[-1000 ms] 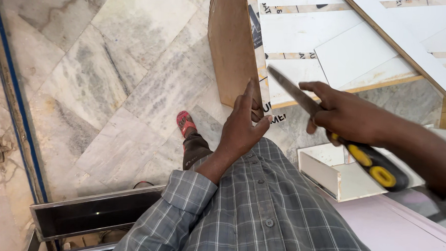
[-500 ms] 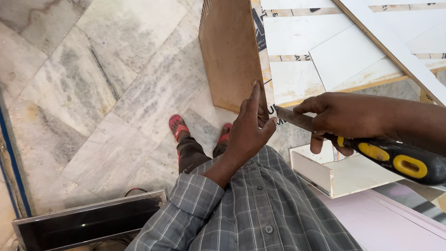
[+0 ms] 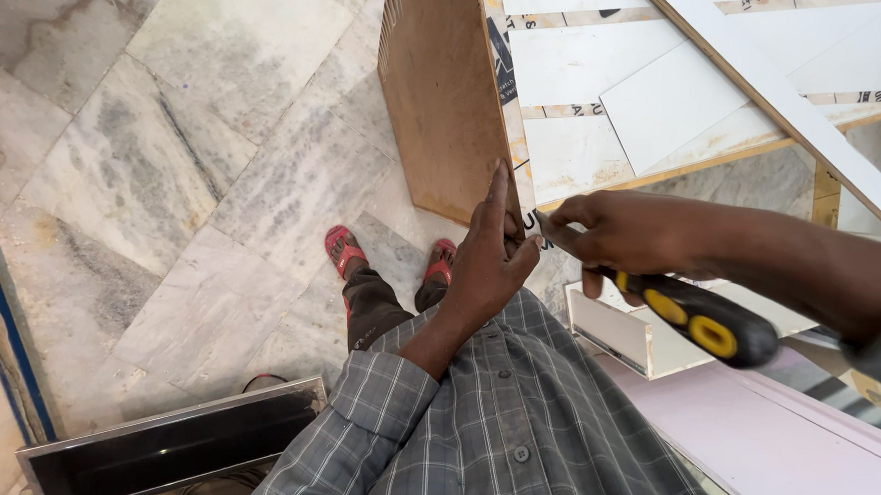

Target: The person uses a metal file to smooth the edge of a white wooden panel, then marks the panel with a pen. The person works in a cluttered room with various tools and materials visible.

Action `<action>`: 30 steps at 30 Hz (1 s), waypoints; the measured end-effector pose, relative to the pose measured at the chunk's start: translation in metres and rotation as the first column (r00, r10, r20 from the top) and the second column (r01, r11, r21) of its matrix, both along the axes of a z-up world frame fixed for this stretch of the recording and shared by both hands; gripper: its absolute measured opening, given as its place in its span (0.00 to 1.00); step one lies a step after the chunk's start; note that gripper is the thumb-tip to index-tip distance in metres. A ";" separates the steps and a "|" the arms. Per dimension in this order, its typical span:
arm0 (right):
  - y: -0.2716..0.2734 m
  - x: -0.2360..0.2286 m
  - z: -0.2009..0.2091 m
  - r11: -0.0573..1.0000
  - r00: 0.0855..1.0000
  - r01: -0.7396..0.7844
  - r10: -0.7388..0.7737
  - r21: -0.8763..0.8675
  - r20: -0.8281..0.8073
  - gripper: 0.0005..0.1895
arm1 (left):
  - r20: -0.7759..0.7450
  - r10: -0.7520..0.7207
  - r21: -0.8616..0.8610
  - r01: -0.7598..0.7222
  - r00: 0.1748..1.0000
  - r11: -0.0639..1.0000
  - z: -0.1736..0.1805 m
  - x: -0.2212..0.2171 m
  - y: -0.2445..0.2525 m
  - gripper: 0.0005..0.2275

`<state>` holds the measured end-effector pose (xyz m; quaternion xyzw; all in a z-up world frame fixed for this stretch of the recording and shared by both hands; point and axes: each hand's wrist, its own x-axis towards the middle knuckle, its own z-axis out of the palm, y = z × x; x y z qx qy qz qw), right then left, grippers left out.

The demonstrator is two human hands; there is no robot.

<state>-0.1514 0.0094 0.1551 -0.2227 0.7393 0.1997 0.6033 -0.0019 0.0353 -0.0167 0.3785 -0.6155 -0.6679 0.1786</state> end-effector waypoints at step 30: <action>-0.012 0.006 0.017 0.992 0.992 -0.118 0.120 0.046 -0.034 0.24 | -0.179 0.011 -0.055 -0.021 0.984 0.998 -0.009 0.001 0.008 0.39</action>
